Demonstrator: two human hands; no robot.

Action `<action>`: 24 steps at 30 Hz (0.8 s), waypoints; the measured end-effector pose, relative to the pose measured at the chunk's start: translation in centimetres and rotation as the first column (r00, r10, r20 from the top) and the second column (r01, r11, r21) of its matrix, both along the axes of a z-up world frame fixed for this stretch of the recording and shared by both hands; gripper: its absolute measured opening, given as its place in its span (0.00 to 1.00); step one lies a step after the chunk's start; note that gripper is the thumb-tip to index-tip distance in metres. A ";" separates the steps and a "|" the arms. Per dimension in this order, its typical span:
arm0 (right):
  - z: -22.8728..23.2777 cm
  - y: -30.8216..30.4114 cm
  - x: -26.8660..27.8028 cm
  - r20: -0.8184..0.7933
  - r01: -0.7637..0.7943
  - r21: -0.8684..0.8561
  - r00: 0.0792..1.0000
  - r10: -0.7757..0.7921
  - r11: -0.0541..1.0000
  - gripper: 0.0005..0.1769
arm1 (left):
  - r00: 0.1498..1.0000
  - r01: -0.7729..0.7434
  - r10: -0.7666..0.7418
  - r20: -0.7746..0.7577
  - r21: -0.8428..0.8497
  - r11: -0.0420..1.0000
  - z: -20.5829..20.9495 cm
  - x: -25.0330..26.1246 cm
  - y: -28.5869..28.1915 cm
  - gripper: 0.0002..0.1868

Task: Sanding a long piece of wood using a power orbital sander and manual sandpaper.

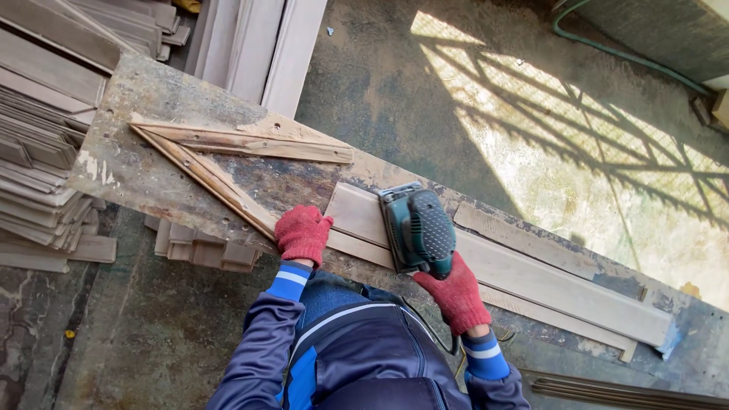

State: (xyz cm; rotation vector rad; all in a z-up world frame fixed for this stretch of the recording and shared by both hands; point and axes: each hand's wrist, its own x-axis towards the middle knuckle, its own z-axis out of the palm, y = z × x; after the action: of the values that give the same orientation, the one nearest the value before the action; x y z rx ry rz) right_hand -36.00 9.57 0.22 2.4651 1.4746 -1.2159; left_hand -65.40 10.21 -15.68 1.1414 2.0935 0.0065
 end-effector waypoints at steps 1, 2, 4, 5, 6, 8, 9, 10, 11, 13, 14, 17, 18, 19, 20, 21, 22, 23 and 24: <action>0.4 -0.5 0.8 0.000 0.010 0.000 1.000 -0.010 1.000 0.40 | 1.000 0.010 -0.010 0.000 0.000 1.000 0.0 -0.1 0.1 0.19; 0.8 -1.0 1.5 -0.082 0.092 0.029 0.993 -0.089 0.995 0.37 | 1.000 0.017 -0.017 -0.008 -0.014 1.000 -0.1 -0.2 0.2 0.18; 1.9 -1.7 3.1 -0.159 0.181 0.051 0.972 -0.171 0.982 0.35 | 0.999 0.031 -0.031 -0.011 -0.031 0.999 0.5 0.1 0.2 0.18; 2.6 -2.0 3.8 -0.189 0.230 0.047 0.958 -0.217 0.972 0.30 | 0.993 0.083 -0.084 -0.087 -0.018 0.996 1.3 0.3 0.2 0.21; 3.4 -2.2 4.4 -0.217 0.277 0.042 0.940 -0.262 0.960 0.26 | 0.977 0.135 -0.135 -0.163 -0.008 0.991 2.1 0.5 0.3 0.24; 2.8 -2.8 6.8 -0.199 0.302 0.083 0.939 -0.282 0.950 0.22 | 0.982 0.128 -0.132 -0.139 -0.036 0.991 2.5 0.3 0.6 0.23; 2.5 -3.3 8.1 -0.184 0.321 0.123 0.937 -0.296 0.939 0.17 | 0.986 0.115 -0.122 -0.118 -0.065 0.991 2.6 0.3 0.6 0.23; 2.3 -3.4 9.2 -0.179 0.328 0.118 0.935 -0.305 0.937 0.17 | 0.985 0.124 -0.131 -0.113 -0.071 0.990 2.1 0.3 0.4 0.23; 2.1 -3.6 10.2 -0.189 0.356 0.138 0.926 -0.328 0.924 0.16 | 0.989 0.107 -0.109 -0.104 -0.026 0.994 1.6 0.2 0.2 0.21; 1.8 -3.8 11.5 -0.196 0.389 0.152 0.913 -0.358 0.908 0.16 | 0.991 0.097 -0.096 -0.092 0.013 0.995 0.8 0.2 -0.3 0.20; 1.9 -3.8 11.9 -0.202 0.406 0.150 0.905 -0.374 0.901 0.16 | 0.993 0.078 -0.072 -0.089 0.061 0.995 0.6 0.2 -0.5 0.20; 1.0 -3.7 12.4 -0.154 0.417 0.154 0.906 -0.395 0.896 0.21 | 0.999 0.035 -0.035 -0.022 0.012 0.999 0.6 -0.2 0.1 0.18; 0.6 -3.6 12.5 -0.104 0.404 0.161 0.914 -0.391 0.901 0.26 | 0.999 0.011 -0.008 0.035 -0.084 0.996 0.8 -0.5 0.5 0.18; 0.6 -3.3 11.7 -0.104 0.404 0.161 0.914 -0.391 0.901 0.26 | 0.999 0.011 -0.008 0.035 -0.084 0.996 0.5 -0.4 0.5 0.18; 0.7 -3.0 11.0 -0.128 0.373 0.155 0.926 -0.356 0.915 0.27 | 1.000 0.002 0.000 0.032 -0.085 0.996 0.3 -0.4 0.5 0.18; 0.7 -2.7 10.2 -0.153 0.340 0.148 0.936 -0.318 0.929 0.28 | 1.000 -0.009 0.011 0.027 -0.088 0.996 0.1 -0.5 0.4 0.17; 1.5 -2.1 8.4 -0.154 0.338 0.148 0.936 -0.316 0.930 0.28 | 1.000 -0.011 0.014 0.026 -0.088 0.996 0.1 -0.5 0.4 0.17; 2.4 -1.6 6.6 -0.189 0.328 0.140 0.935 -0.300 0.934 0.29 | 1.000 -0.013 0.014 0.018 -0.089 0.996 0.1 -0.5 0.4 0.17; 3.2 -1.2 4.9 -0.224 0.319 0.134 0.932 -0.285 0.938 0.29 | 1.000 -0.014 0.015 0.011 -0.089 0.996 0.2 -0.5 0.4 0.17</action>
State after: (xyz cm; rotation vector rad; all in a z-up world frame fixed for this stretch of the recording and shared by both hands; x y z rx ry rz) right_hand -31.11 8.41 3.44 2.8426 1.3195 -1.4890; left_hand -65.90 10.59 -15.53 1.0707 2.0710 -0.0727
